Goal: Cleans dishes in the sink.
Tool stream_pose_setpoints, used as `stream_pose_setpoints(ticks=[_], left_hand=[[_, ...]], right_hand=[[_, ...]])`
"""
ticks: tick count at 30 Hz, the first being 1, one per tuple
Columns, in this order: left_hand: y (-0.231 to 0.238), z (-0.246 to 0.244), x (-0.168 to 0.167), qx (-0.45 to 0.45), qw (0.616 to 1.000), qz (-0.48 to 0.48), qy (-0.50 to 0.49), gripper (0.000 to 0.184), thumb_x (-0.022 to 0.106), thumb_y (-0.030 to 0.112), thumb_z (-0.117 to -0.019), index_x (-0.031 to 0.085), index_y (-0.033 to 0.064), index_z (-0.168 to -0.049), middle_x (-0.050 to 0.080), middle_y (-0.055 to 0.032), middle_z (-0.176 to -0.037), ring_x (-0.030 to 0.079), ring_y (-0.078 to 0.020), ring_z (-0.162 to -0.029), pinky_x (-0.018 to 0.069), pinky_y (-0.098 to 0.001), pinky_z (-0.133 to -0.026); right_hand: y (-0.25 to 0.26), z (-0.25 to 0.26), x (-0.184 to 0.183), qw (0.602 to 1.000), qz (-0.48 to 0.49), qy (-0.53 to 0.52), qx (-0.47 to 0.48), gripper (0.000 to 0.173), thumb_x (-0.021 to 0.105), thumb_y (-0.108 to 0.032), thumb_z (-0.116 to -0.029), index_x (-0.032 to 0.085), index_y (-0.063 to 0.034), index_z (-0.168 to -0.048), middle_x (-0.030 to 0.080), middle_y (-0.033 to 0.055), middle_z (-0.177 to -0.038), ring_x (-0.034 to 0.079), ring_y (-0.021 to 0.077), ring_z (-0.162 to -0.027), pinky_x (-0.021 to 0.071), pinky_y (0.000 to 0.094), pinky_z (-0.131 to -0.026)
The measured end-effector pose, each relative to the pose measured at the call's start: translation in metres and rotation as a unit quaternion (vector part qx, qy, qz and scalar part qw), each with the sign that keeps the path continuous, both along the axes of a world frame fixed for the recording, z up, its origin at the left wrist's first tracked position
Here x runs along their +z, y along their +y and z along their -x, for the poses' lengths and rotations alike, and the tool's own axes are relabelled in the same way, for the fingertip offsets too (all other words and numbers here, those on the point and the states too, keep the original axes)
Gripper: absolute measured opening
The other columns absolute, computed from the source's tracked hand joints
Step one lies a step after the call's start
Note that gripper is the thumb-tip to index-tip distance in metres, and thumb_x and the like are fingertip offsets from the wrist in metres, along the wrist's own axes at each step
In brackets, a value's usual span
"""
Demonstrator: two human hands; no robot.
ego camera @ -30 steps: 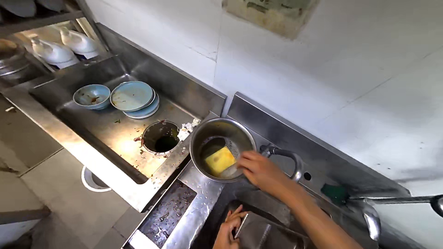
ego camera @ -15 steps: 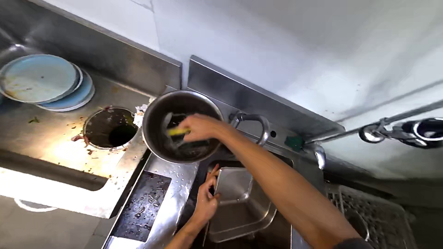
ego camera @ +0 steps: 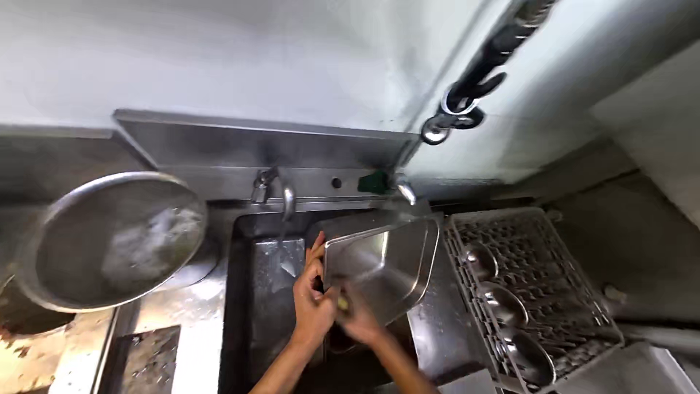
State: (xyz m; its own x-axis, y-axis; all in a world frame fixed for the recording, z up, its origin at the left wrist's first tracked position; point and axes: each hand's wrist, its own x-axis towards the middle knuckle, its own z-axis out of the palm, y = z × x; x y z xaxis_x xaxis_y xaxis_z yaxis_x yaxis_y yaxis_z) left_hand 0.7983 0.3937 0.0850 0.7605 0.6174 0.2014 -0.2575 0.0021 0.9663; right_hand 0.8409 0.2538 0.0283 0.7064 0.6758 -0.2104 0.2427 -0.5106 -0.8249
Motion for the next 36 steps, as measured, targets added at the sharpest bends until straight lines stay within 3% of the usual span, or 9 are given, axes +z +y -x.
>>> stream_pose_setpoints(ticks=[5,11,19,24,27,29,32,34,36], left_hand=[[-0.024,-0.020,0.018,-0.005,0.994,-0.102,-0.039,0.015,0.062,-0.004,-0.0714,0.060,0.0100,-0.077,0.065,-0.0099,-0.139,0.045,-0.0302,-0.145,0.0358,-0.0491,-0.123],[-0.034,-0.033,0.020,0.027,0.988,-0.148,-0.029,0.010,0.063,0.001,-0.0726,0.059,0.0093,-0.075,0.066,-0.0118,-0.135,0.047,-0.0292,-0.143,0.0335,-0.0467,-0.123],[-0.038,-0.028,0.026,0.055,0.993,-0.095,-0.030,0.015,0.065,0.000,-0.0696,0.058,0.0105,-0.078,0.064,-0.0083,-0.140,0.058,-0.0141,-0.131,0.0540,-0.0269,-0.099],[-0.065,-0.067,0.027,0.011,0.993,-0.103,-0.053,0.013,0.064,-0.002,-0.0706,0.061,0.0084,-0.078,0.061,-0.0125,-0.143,0.053,-0.0242,-0.138,0.0509,-0.0358,-0.109],[-0.061,-0.078,0.025,0.013,0.997,-0.074,-0.007,0.018,0.060,-0.006,-0.0664,0.057,0.0070,-0.079,0.068,-0.0083,-0.130,0.067,-0.0121,-0.113,0.0591,-0.0272,-0.085],[-0.049,-0.093,0.027,0.012,0.998,-0.052,0.023,0.025,0.059,-0.007,-0.0642,0.056,0.0106,-0.082,0.068,-0.0004,-0.104,0.067,-0.0066,-0.089,0.0577,-0.0252,-0.070],[-0.028,-0.109,0.031,-0.097,0.994,-0.054,0.012,0.038,0.067,0.006,-0.0799,0.055,0.0153,-0.114,0.061,0.0006,-0.124,0.064,-0.0113,-0.107,0.0589,-0.0301,-0.085],[-0.015,-0.100,0.024,-0.176,0.984,-0.022,0.002,0.076,0.063,0.052,-0.0949,0.032,0.0205,-0.156,0.036,-0.0008,-0.163,0.041,-0.0193,-0.146,0.0433,-0.0403,-0.115],[-0.029,-0.074,-0.004,-0.159,0.985,0.061,0.011,0.106,0.051,0.079,-0.0877,0.011,0.0172,-0.164,0.025,-0.0012,-0.169,0.030,-0.0171,-0.153,0.0353,-0.0402,-0.121]], right_hand=[[-0.068,-0.063,-0.018,0.973,0.132,-0.137,0.130,0.039,0.049,-0.032,-0.1059,0.064,-0.0194,-0.140,0.056,0.0046,-0.150,0.043,0.0266,-0.146,0.0308,0.0508,-0.123],[-0.015,-0.042,-0.007,0.983,0.115,-0.111,0.091,0.057,0.062,-0.024,-0.0949,0.053,-0.0106,-0.150,0.046,0.0121,-0.158,0.041,0.0284,-0.147,0.0354,0.0484,-0.121],[-0.102,-0.126,-0.016,0.956,0.236,-0.112,0.134,0.051,0.048,-0.026,-0.1021,0.050,-0.0209,-0.152,0.045,0.0060,-0.160,0.033,0.0262,-0.152,0.0258,0.0494,-0.125],[-0.063,-0.042,0.013,0.975,0.031,-0.192,0.104,0.048,0.042,-0.039,-0.1080,0.061,-0.0108,-0.142,0.057,0.0090,-0.149,0.051,0.0235,-0.142,0.0411,0.0426,-0.117],[-0.145,-0.081,-0.009,0.949,0.043,-0.278,0.142,0.061,0.068,-0.054,-0.0928,0.062,-0.0172,-0.141,0.061,0.0087,-0.144,0.057,0.0264,-0.134,0.0505,0.0489,-0.108],[-0.197,-0.128,-0.017,0.937,0.119,-0.292,0.149,0.062,0.079,-0.024,-0.0849,0.061,-0.0117,-0.143,0.062,0.0151,-0.142,0.059,0.0358,-0.131,0.0500,0.0569,-0.105],[-0.215,-0.137,-0.035,0.907,0.131,-0.386,0.105,0.061,0.078,-0.002,-0.0776,0.067,-0.0123,-0.137,0.072,0.0140,-0.126,0.074,0.0379,-0.102,0.0595,0.0567,-0.084],[-0.202,-0.113,-0.044,0.915,0.090,-0.392,0.022,0.053,0.074,0.000,-0.0793,0.071,-0.0126,-0.130,0.075,0.0146,-0.117,0.075,0.0393,-0.090,0.0602,0.0591,-0.075],[-0.171,-0.086,-0.050,0.905,0.029,-0.414,-0.093,0.040,0.071,-0.002,-0.0800,0.078,-0.0116,-0.118,0.077,0.0115,-0.111,0.076,0.0339,-0.091,0.0618,0.0546,-0.077]])
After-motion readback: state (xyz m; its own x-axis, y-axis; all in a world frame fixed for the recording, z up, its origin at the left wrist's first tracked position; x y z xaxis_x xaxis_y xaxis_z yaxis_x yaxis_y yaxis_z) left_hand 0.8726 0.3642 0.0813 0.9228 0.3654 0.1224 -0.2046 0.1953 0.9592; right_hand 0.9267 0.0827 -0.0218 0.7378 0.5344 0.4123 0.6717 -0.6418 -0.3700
